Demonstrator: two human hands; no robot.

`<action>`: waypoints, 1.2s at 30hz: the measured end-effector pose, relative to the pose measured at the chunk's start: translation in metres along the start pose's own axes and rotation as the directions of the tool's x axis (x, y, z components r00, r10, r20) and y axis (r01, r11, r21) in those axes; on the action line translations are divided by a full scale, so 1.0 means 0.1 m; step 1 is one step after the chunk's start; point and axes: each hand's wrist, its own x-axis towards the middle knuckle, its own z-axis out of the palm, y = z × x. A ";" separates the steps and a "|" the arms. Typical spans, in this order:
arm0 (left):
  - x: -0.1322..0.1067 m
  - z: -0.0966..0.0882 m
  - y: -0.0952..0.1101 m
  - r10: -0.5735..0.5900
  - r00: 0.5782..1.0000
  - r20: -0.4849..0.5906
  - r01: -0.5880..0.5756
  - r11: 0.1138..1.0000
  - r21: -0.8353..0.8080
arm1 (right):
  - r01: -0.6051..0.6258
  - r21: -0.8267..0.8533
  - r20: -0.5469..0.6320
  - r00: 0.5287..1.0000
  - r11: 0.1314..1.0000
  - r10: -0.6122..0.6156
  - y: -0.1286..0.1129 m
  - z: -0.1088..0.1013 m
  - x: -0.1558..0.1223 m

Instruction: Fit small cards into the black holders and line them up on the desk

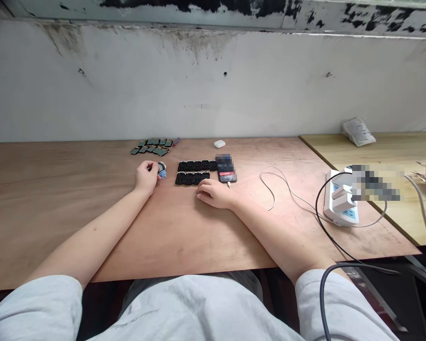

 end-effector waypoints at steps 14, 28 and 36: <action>-0.15 -0.08 0.21 0.207 0.977 0.058 -0.210 0.977 0.045 | 0.028 -0.028 0.009 1.000 0.999 -0.028 0.00 0.00 0.00; -0.11 -0.04 0.15 0.281 0.957 0.077 -0.282 0.959 -0.006 | 0.060 -0.021 -0.004 0.998 0.998 -0.060 0.02 0.02 0.01; -0.10 -0.05 0.15 0.345 0.937 0.062 -0.347 0.937 0.037 | 0.061 -0.012 -0.007 0.998 0.998 -0.061 0.02 0.02 0.01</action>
